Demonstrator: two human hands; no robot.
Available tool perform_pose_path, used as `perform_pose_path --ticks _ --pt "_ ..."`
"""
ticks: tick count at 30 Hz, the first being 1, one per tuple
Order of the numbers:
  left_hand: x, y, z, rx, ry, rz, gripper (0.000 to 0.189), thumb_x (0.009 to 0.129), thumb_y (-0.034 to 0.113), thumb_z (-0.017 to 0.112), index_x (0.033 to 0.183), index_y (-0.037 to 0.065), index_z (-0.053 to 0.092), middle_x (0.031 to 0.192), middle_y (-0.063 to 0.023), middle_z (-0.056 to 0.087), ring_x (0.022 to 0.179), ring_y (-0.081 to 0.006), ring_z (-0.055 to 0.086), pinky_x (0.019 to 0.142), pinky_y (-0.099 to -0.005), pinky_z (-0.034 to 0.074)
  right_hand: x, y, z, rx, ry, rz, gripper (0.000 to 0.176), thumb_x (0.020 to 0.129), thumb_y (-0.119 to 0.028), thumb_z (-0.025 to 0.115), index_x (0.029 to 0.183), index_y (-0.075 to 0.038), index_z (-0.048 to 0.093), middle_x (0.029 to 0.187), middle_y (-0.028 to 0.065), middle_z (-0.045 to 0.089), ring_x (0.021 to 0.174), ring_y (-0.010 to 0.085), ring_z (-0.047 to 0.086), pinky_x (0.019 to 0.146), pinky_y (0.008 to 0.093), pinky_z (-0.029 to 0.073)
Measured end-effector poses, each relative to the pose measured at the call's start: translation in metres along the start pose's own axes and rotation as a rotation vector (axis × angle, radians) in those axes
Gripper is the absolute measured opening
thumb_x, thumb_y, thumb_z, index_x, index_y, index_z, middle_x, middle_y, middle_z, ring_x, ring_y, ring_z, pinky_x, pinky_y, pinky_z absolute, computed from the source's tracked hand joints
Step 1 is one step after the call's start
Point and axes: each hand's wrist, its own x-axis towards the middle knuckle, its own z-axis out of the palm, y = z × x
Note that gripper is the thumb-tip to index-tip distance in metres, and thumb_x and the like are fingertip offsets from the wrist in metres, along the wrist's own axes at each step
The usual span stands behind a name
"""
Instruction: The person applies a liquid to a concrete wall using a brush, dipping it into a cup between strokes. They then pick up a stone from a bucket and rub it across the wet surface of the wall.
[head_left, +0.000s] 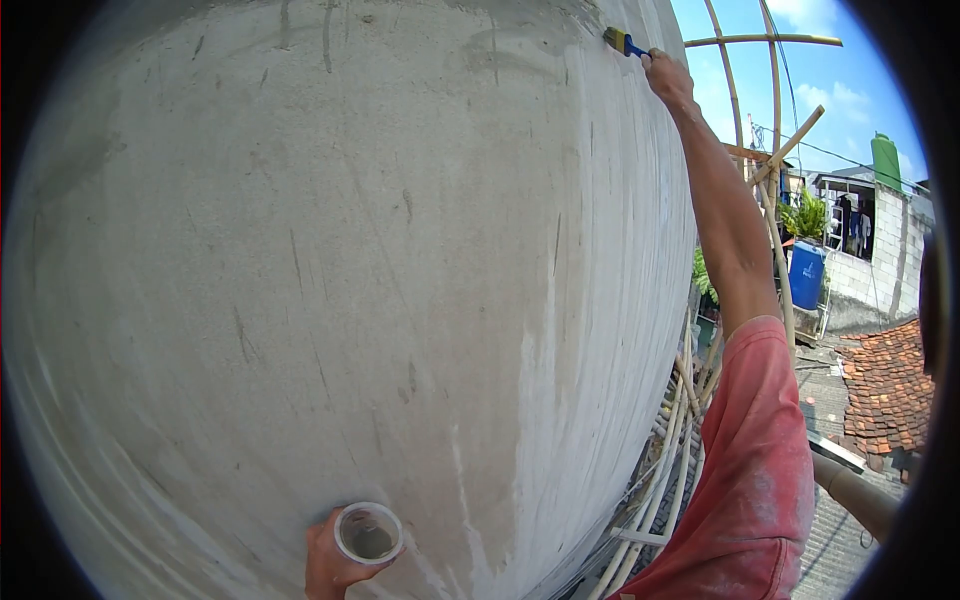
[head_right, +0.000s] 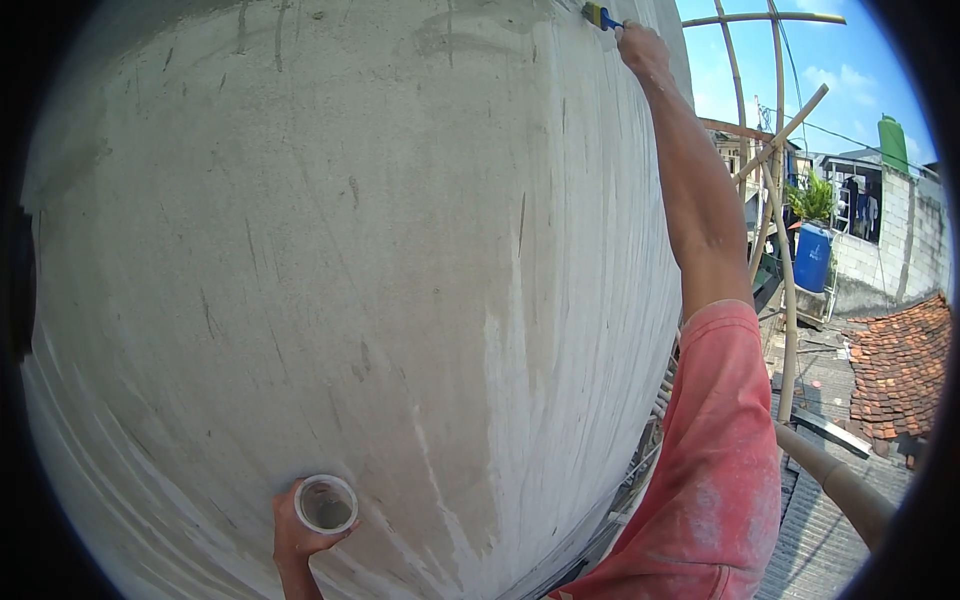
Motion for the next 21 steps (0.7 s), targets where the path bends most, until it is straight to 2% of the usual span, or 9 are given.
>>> perform_pose_path --ticks 4,7,9,11,13,16,18,19,21 --pt "-0.002 0.001 -0.001 0.037 -0.022 -0.017 0.056 0.046 0.032 0.088 0.085 0.003 0.062 0.078 -0.0096 0.067 0.071 -0.0224 0.067 0.068 -0.0331 0.052 0.009 -0.048 -0.015 -0.175 0.030 -0.189 0.036 0.096 -0.034 0.040 0.106 -0.006 0.061 0.092 0.0165 0.067 0.088 0.0354 0.063 0.077 0.0449 0.049" --pt "-0.002 0.001 -0.002 0.047 -0.024 -0.032 0.056 0.045 0.033 0.088 0.086 0.004 0.062 0.079 -0.0088 0.067 0.072 -0.0226 0.067 0.070 -0.0334 0.051 0.039 -0.054 -0.009 -0.244 0.237 -0.393 0.039 0.095 -0.038 0.043 0.098 -0.005 0.064 0.078 0.0120 0.066 0.067 0.0268 0.063 0.062 0.0380 0.050" --pt "-0.004 0.000 -0.001 0.038 -0.027 -0.055 0.057 0.045 0.033 0.088 0.086 0.004 0.062 0.079 -0.0083 0.067 0.073 -0.0230 0.066 0.070 -0.0338 0.050 0.046 -0.075 -0.042 -0.069 0.025 -0.439 0.046 0.095 -0.040 0.041 0.111 -0.003 0.061 0.105 0.0221 0.062 0.099 0.0353 0.057 0.087 0.0448 0.042" --pt "-0.004 0.001 0.000 0.098 -0.003 -0.056 0.058 0.044 0.034 0.088 0.087 0.005 0.062 0.079 -0.0076 0.067 0.073 -0.0245 0.066 0.071 -0.0348 0.048 0.040 -0.077 -0.068 0.148 0.050 -0.439 0.044 0.093 -0.039 0.045 0.109 -0.003 0.063 0.102 0.0209 0.064 0.095 0.0336 0.058 0.084 0.0431 0.044" --pt "-0.003 0.001 0.000 0.064 -0.010 -0.055 0.058 0.044 0.035 0.088 0.087 0.005 0.062 0.079 -0.0077 0.067 0.073 -0.0250 0.065 0.071 -0.0352 0.048 0.026 -0.079 -0.105 0.482 -0.056 -0.271 0.038 0.090 -0.035 0.053 0.104 -0.002 0.065 0.096 0.0192 0.065 0.089 0.0312 0.060 0.079 0.0409 0.047" --pt "-0.004 0.000 0.001 0.042 0.000 -0.074 0.059 0.043 0.035 0.088 0.087 0.005 0.062 0.079 -0.0080 0.067 0.073 -0.0254 0.065 0.072 -0.0353 0.047 0.025 -0.074 -0.106 0.632 -0.067 -0.065 0.038 0.089 -0.035 0.054 0.101 -0.001 0.066 0.089 0.0169 0.066 0.081 0.0271 0.060 0.075 0.0388 0.047" --pt "-0.004 -0.002 0.003 0.043 0.001 -0.079 0.059 0.043 0.035 0.088 0.086 0.005 0.062 0.079 -0.0081 0.067 0.073 -0.0252 0.065 0.072 -0.0351 0.047 0.042 -0.035 -0.052 0.612 -0.013 -0.169 0.041 0.094 -0.043 0.049 0.092 -0.006 0.066 0.064 0.0029 0.054 0.046 0.0126 0.045 0.043 0.0287 0.038" --pt "-0.006 -0.005 0.003 0.009 0.002 -0.083 0.059 0.043 0.035 0.088 0.086 0.005 0.061 0.079 -0.0082 0.067 0.073 -0.0252 0.065 0.072 -0.0352 0.047 0.037 -0.028 -0.037 0.696 -0.117 -0.097 0.041 0.090 -0.047 0.054 0.090 -0.008 0.067 0.059 -0.0033 0.042 0.045 0.0050 0.027 0.038 0.0243 0.023" --pt "-0.006 -0.004 0.003 -0.025 0.017 -0.090 0.059 0.043 0.035 0.088 0.086 0.006 0.061 0.080 -0.0082 0.067 0.073 -0.0252 0.065 0.072 -0.0353 0.047 0.019 -0.018 -0.021 0.676 -0.192 0.086 0.044 0.088 -0.050 0.056 0.089 -0.008 0.067 0.058 -0.0048 0.041 0.044 0.0051 0.025 0.038 0.0248 0.021"
